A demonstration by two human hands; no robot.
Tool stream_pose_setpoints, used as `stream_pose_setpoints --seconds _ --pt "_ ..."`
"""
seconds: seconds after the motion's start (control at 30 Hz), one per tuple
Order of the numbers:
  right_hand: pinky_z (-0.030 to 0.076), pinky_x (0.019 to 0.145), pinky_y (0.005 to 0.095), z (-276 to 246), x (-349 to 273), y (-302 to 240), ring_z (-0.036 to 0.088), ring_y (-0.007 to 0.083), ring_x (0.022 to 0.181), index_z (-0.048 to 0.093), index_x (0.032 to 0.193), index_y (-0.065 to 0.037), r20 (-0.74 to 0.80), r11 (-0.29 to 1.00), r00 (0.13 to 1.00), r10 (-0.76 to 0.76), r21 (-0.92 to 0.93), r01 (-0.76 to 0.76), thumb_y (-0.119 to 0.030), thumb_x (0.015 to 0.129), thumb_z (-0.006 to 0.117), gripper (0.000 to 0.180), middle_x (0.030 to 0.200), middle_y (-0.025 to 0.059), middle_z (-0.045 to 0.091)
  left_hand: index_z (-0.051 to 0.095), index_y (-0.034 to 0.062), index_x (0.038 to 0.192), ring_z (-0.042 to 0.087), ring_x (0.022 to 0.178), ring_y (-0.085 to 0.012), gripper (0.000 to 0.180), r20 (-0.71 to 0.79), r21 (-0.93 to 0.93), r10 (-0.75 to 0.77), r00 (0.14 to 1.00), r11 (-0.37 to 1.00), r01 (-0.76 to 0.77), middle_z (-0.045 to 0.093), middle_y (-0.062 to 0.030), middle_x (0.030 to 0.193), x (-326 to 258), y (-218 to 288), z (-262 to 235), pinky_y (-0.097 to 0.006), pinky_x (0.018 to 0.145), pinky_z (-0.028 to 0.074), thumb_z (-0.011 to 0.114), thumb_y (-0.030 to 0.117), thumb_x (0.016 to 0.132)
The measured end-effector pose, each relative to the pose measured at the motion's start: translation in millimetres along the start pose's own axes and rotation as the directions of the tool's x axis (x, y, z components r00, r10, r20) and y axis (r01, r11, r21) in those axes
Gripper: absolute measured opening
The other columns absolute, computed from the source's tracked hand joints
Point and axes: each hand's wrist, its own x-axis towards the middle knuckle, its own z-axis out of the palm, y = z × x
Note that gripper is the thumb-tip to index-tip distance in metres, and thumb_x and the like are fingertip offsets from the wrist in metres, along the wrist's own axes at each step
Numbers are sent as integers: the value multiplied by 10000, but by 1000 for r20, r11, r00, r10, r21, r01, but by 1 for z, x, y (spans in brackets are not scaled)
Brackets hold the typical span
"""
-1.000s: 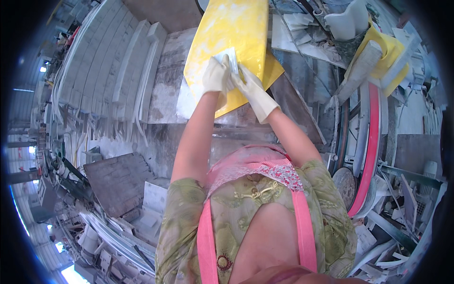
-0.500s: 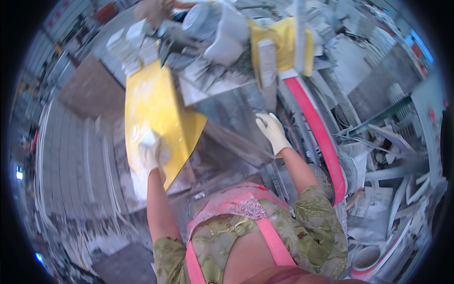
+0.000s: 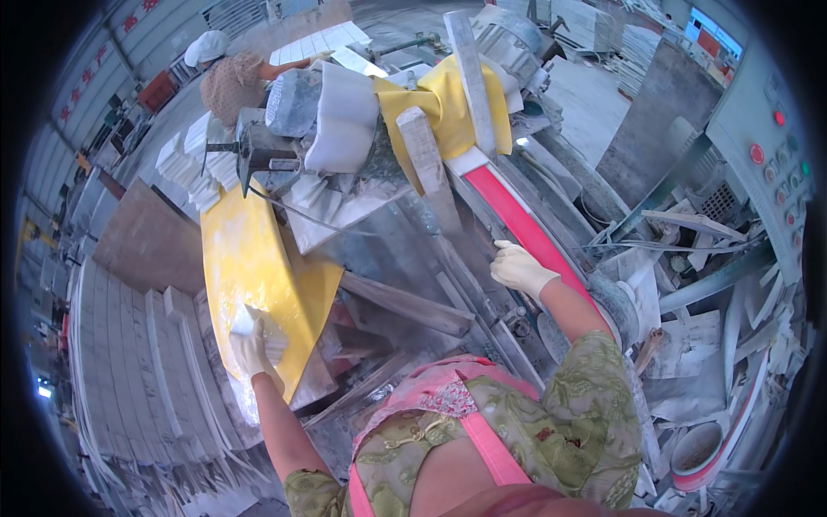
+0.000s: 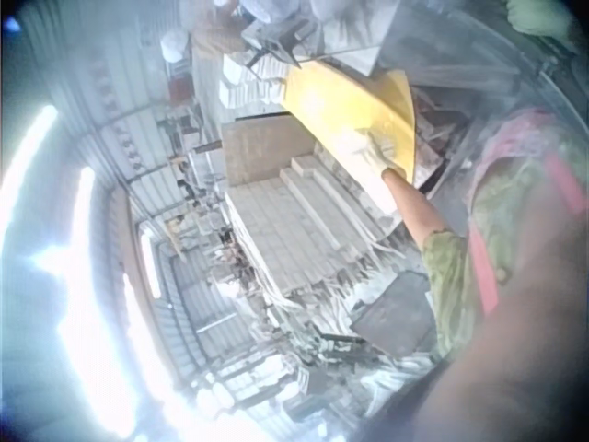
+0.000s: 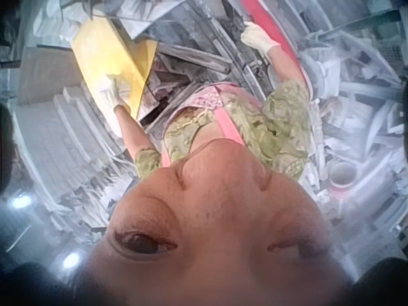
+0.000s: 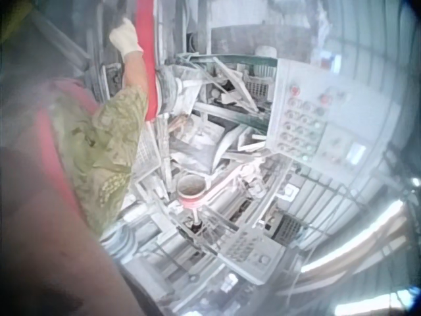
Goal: The person repeatedly picks white rectangular tiles and rubs their edges against a red sanding belt on a machine. After sanding, the person places the tiles onto a yellow tray. The process is repeated continuously throughout the clip.
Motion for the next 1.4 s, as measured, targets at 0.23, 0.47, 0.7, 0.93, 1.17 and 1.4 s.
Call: stream_pose_setpoints --seconds 0.23,0.47,0.7,0.93,1.17,1.4 --pt "417 1134 416 20 5 2 659 308 655 690 590 -104 18 996 1000 15 -86 -13 -151 741 635 168 596 138 667 575 -24 1224 692 875 -283 578 -172 53 120 978 992 -113 687 -186 998 20 -22 9 -418 740 551 823 324 835" --pt "420 1132 427 27 4 4 651 308 629 685 577 -115 -55 997 998 7 -81 -12 -135 743 634 175 589 137 661 565 -45 1195 677 892 -330 598 -154 55 199 968 980 -193 675 -203 1028 45 -46 11 -438 762 546 815 362 837" --pt "427 1118 419 20 4 1 665 290 643 697 586 -130 -24 994 999 22 -105 -25 -146 744 648 167 600 127 672 548 -58 1143 682 920 -339 590 -90 -20 76 993 997 -78 662 -232 1023 19 -28 8 -459 767 539 800 388 850" --pt "435 1080 397 13 5 -2 673 282 648 700 596 -129 14 993 1000 20 -114 -18 -153 753 658 165 602 124 675 569 -104 1157 671 938 -395 717 -156 119 179 971 980 -161 675 -266 1037 76 -70 10 -476 837 521 817 466 801" --pt "422 1094 389 16 5 -2 671 274 640 701 607 -122 16 988 1000 9 -154 -6 -149 770 645 175 606 124 677 565 -108 1167 661 969 -388 722 -124 33 168 978 986 -165 667 -270 1074 67 -67 10 -471 851 520 818 459 798" --pt "422 1115 405 12 5 -4 685 287 677 711 614 -105 12 992 999 30 -120 -28 -141 775 636 181 620 135 683 426 65 1436 607 983 -278 683 -44 19 94 995 996 -93 607 -157 1139 87 -79 10 -477 832 516 759 339 906"
